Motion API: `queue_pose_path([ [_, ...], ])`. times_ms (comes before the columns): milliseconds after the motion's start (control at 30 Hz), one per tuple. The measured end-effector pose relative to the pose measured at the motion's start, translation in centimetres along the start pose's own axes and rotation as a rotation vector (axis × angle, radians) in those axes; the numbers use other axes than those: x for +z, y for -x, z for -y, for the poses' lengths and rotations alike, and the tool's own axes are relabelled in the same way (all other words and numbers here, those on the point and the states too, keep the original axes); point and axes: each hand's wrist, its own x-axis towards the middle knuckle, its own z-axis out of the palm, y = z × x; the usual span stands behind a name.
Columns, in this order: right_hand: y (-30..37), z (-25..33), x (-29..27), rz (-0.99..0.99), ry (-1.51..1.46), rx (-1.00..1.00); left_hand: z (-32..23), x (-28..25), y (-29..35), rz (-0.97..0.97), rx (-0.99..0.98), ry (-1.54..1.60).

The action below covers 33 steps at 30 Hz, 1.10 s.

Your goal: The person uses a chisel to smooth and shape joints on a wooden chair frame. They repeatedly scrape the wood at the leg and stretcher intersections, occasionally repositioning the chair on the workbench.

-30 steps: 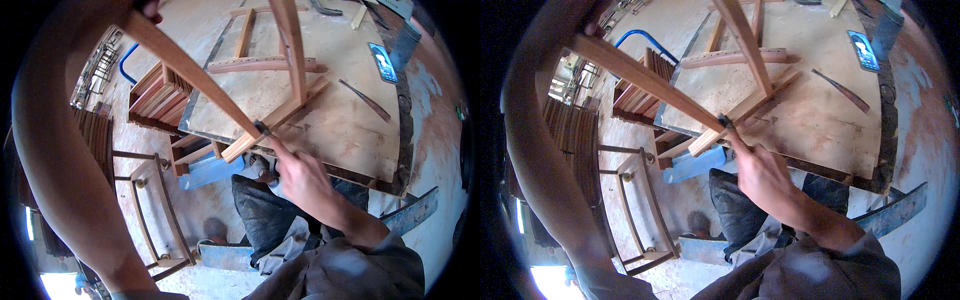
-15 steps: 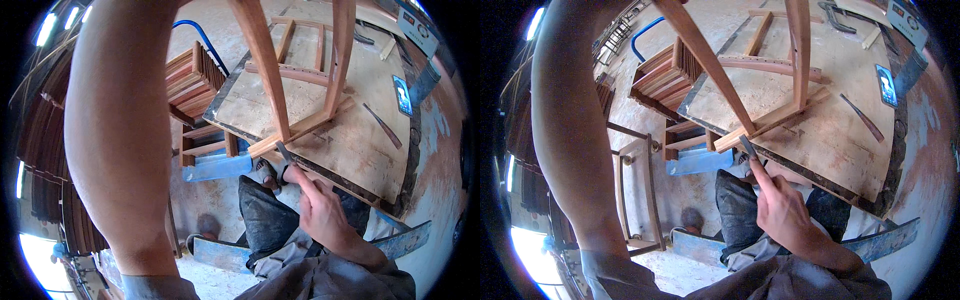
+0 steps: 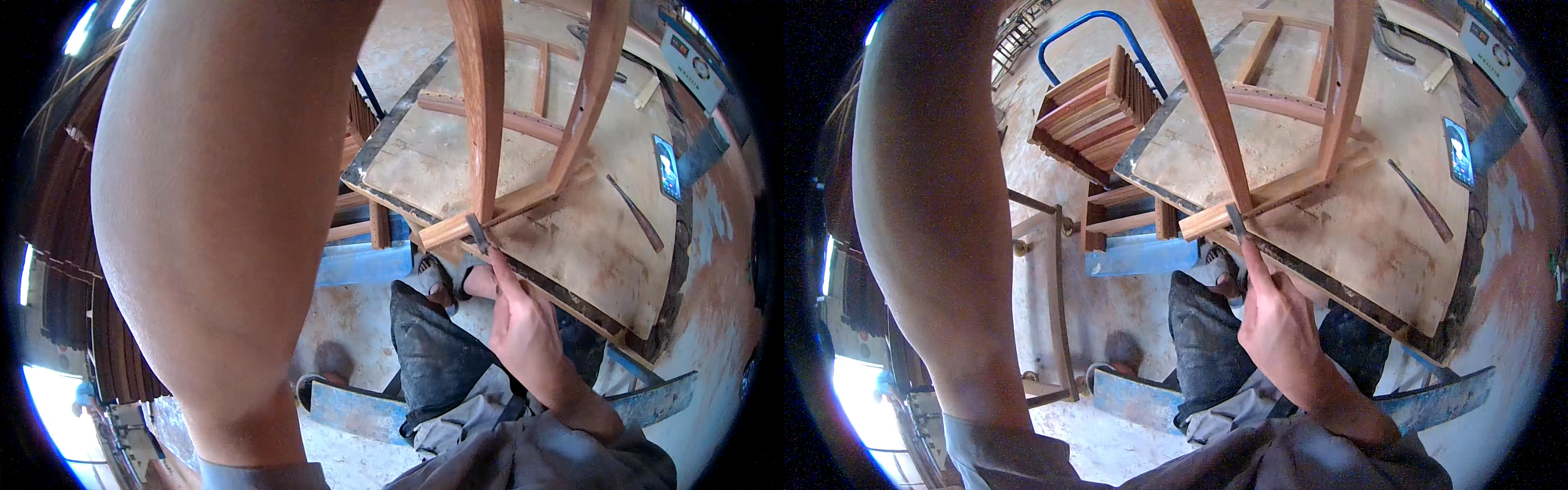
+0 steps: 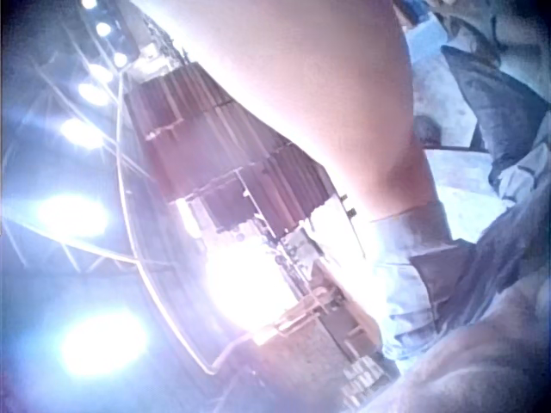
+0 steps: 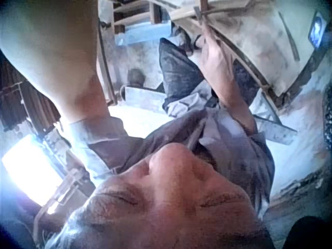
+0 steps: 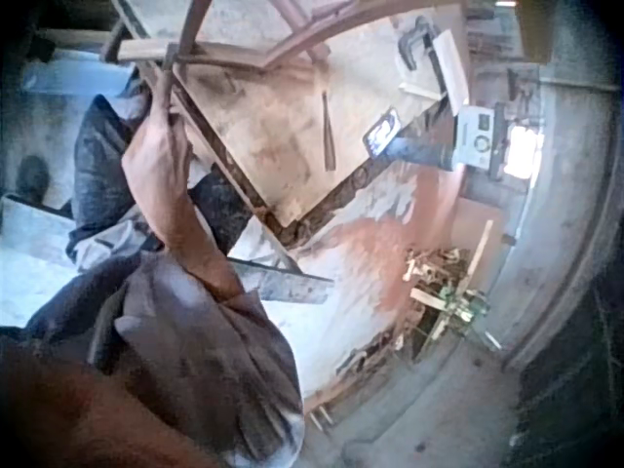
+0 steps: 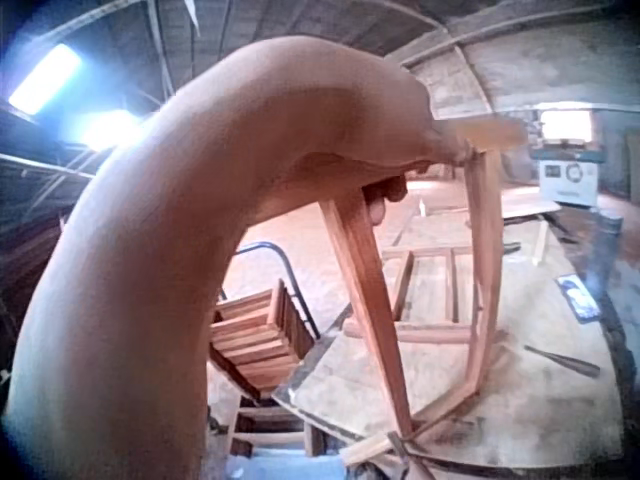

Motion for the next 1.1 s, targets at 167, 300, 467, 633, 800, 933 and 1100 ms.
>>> queue_pose_path([
  [167, -1.8, -0.1, 0.9, 0.052, 0.046, 0.082, -0.5, -1.0, 0.3, 0.086, -0.078, 0.032],
  [300, -1.6, 0.5, 0.2, 0.062, 0.045, 0.090, -1.1, -2.0, 0.2, 0.200, -0.147, 0.093],
  [467, -1.6, 0.0, 0.8, 0.065, 0.008, 0.109, -0.5, -2.2, 0.0, 0.184, -0.123, 0.046],
  [633, 0.7, 1.1, -1.0, 0.085, 0.014, 0.077, 1.1, 0.3, 0.4, -0.058, 0.018, 0.018],
  [800, -2.8, 0.2, 1.0, 0.122, 0.090, 0.145, -0.6, 0.9, 0.6, -0.066, -0.089, 0.085],
  [933, 3.7, -0.4, -1.3, 0.056, 0.014, -0.019, -0.3, 0.3, 0.6, -0.041, -0.109, 0.107],
  [1100, 0.8, 0.1, -0.3, 0.021, -0.070, -0.069, -0.5, 0.5, -0.1, 0.004, -0.158, 0.202],
])
